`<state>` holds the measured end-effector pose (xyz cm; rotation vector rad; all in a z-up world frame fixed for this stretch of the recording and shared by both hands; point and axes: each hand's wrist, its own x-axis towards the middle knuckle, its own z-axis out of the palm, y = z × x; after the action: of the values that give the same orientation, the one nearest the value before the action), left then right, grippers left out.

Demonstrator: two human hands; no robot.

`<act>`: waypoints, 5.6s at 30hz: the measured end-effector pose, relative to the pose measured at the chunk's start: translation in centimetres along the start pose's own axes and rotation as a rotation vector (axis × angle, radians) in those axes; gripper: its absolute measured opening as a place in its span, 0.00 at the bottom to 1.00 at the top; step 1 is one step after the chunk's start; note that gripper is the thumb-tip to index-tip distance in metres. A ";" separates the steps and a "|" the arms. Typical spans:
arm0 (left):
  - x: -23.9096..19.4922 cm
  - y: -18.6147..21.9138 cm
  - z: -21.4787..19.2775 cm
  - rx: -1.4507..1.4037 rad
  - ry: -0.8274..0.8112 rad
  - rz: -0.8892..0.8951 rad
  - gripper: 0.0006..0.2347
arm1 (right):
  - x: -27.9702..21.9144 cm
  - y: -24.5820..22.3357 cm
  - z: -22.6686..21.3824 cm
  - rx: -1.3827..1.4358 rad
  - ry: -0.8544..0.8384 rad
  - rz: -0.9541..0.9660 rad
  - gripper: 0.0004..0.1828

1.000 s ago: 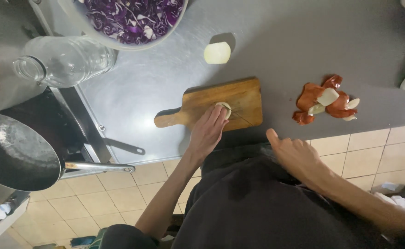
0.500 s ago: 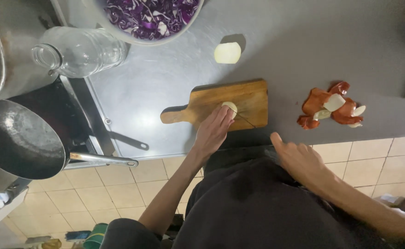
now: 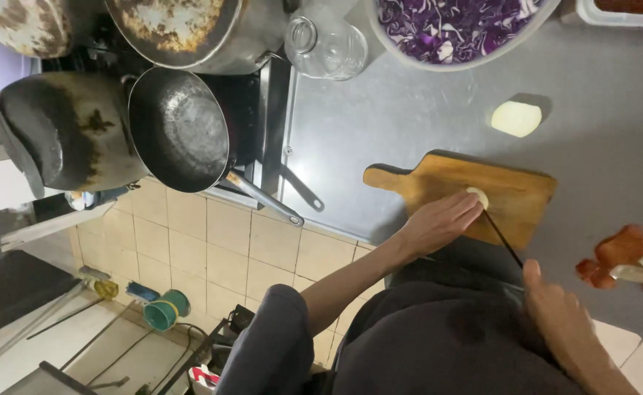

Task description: Peel and finely chop an onion on a wooden board, then pour oil from a bottle into a pot on a stove.

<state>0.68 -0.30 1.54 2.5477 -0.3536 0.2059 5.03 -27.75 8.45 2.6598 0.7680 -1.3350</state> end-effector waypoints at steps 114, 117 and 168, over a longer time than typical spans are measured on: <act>-2.2 -1.3 1.5 -0.084 0.193 0.053 0.17 | -3.6 -5.5 0.5 -0.048 0.251 0.000 0.11; -2.1 -1.4 2.0 -0.067 0.223 0.044 0.14 | -2.5 -4.8 1.0 0.068 0.197 0.006 0.07; 2.0 -1.5 -4.7 0.091 -0.054 0.245 0.27 | -1.5 -6.4 6.7 0.028 0.429 0.072 0.07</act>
<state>2.69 3.09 5.16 2.5981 -0.6932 0.2495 -3.62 -24.60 6.49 3.0045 0.6803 -0.7684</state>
